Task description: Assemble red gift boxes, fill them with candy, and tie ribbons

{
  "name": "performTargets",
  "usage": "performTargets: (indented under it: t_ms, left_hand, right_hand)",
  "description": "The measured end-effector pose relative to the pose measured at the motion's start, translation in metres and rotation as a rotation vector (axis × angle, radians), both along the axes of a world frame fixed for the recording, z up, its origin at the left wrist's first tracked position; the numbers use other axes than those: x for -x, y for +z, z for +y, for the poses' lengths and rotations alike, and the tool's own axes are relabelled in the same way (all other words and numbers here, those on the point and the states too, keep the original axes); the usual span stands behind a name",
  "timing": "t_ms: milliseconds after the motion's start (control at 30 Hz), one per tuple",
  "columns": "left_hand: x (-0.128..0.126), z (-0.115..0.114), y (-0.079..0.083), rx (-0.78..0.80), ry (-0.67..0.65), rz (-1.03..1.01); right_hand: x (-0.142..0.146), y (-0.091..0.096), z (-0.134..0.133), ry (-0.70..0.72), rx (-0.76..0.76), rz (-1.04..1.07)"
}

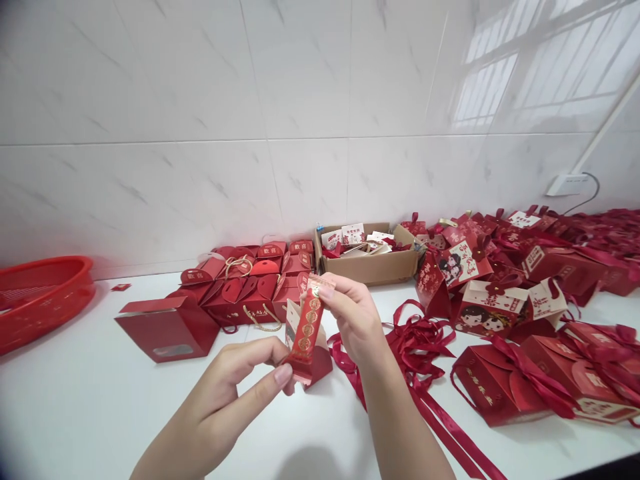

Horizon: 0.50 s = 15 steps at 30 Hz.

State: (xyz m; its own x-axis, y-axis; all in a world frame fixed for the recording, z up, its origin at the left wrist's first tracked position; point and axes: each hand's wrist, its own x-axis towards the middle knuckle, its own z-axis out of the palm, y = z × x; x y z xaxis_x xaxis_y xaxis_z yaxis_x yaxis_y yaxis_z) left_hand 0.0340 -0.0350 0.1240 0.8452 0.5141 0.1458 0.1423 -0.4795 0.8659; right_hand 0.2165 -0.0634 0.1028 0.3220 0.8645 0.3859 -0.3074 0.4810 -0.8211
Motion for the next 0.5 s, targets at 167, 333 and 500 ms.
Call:
performTargets:
  t_ms: [167, 333, 500]
  left_hand:
    - [-0.0042, 0.0017, 0.0002, 0.011, 0.003, -0.006]
    - [-0.0055, 0.006, -0.0001, 0.007, 0.032, -0.015]
    - [-0.0094, 0.01, -0.0039, 0.015, 0.08, -0.085]
  right_hand:
    - [-0.0003, -0.0003, -0.0006, -0.083, -0.009, 0.015]
    - [-0.0006, 0.0024, 0.0004, -0.084, -0.022, 0.023]
    - [0.0005, 0.0013, -0.001, 0.009, 0.039, -0.003]
